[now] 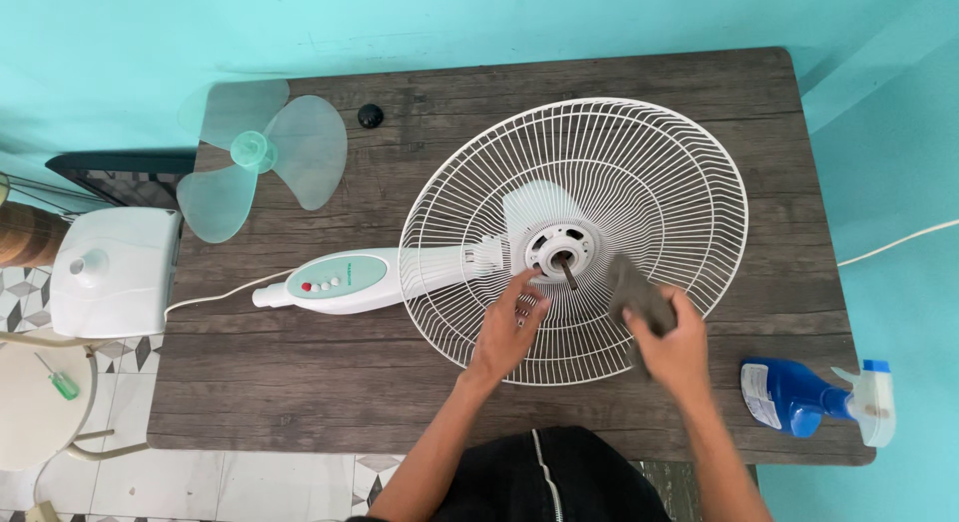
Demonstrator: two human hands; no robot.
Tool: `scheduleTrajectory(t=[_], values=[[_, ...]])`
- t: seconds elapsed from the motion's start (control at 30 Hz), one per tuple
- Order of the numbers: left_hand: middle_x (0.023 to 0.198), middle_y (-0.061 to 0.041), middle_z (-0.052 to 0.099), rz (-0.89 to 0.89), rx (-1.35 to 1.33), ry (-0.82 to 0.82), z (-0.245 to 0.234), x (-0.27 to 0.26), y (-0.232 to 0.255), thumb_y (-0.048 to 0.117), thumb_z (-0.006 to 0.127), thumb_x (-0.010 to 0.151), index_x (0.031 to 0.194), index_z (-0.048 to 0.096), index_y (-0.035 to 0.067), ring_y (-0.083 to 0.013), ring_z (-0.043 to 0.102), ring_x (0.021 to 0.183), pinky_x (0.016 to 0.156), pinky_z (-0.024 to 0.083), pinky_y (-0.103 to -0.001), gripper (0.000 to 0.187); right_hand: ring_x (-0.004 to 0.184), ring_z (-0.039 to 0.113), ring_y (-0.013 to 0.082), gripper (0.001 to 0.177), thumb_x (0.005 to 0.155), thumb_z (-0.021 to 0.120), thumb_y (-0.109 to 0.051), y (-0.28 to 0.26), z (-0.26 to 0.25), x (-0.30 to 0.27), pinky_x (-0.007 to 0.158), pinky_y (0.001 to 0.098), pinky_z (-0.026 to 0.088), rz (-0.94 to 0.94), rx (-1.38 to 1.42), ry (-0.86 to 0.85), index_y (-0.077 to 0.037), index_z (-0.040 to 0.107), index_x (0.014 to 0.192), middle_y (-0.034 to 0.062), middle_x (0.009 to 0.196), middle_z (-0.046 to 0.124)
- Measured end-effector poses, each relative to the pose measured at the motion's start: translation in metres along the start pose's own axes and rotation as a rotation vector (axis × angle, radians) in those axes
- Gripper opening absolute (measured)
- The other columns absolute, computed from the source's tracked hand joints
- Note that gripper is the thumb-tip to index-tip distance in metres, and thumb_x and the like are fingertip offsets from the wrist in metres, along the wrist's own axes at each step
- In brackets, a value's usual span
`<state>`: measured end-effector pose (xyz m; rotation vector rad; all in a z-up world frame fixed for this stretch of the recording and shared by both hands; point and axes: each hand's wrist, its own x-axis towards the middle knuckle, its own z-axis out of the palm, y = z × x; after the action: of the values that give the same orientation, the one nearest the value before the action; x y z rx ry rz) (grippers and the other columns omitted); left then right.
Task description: The person cleans a disassembled table fan using a cloth and spray bottle. They wipe the fan blades, the front grille, and the motor housing, then reassemble the fan by attaching the blades and securing the central cap.
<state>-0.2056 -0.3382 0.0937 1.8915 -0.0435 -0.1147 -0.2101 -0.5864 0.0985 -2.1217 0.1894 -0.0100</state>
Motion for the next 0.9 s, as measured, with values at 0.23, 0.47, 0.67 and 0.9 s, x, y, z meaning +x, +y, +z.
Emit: scheduleTrajectory(t=[0.23,0.47,0.67,0.9], values=[[0.099,-0.015,0.074,0.124,0.131,0.116,0.007,0.038,0.0,0.013,0.068,0.097,0.14,0.054,0.006,-0.0262,0.078,0.073,0.058,0.062,-0.035,0.045,0.116,0.064,0.0305,0.063,0.082,0.054,0.015,-0.061,0.03,0.055,0.085,0.0377,0.062,-0.532,-0.013,-0.195,-0.008,0.062,0.139,0.0206,0.132,0.063],[0.091,-0.01,0.077,0.106,0.285,0.191,0.014,0.041,-0.019,0.016,0.073,0.093,0.131,0.057,0.006,-0.024,0.075,0.064,0.052,0.058,-0.035,0.042,0.115,0.055,0.0378,0.064,0.075,0.061,0.012,-0.065,0.052,0.064,0.101,0.0446,0.048,-0.624,-0.359,-0.274,-0.01,0.063,0.136,0.0135,0.125,0.057],[0.086,-0.006,0.077,0.117,0.275,0.207,0.014,0.041,-0.02,0.017,0.074,0.092,0.128,0.062,0.009,-0.0202,0.074,0.059,0.049,0.056,-0.032,0.039,0.097,0.064,0.0303,0.057,0.085,0.061,0.002,-0.064,0.043,0.062,0.083,0.0426,0.056,-0.513,-0.419,-0.273,-0.012,0.061,0.141,0.0135,0.117,0.057],[0.083,-0.004,0.077,0.131,0.279,0.222,0.014,0.04,-0.018,0.018,0.075,0.093,0.128,0.064,0.012,-0.0175,0.073,0.056,0.047,0.055,-0.03,0.037,0.066,0.071,0.0282,0.05,0.09,0.057,-0.006,-0.048,0.04,0.06,0.053,0.0393,0.058,-0.419,-0.432,-0.191,-0.012,0.063,0.139,0.0155,0.114,0.07]])
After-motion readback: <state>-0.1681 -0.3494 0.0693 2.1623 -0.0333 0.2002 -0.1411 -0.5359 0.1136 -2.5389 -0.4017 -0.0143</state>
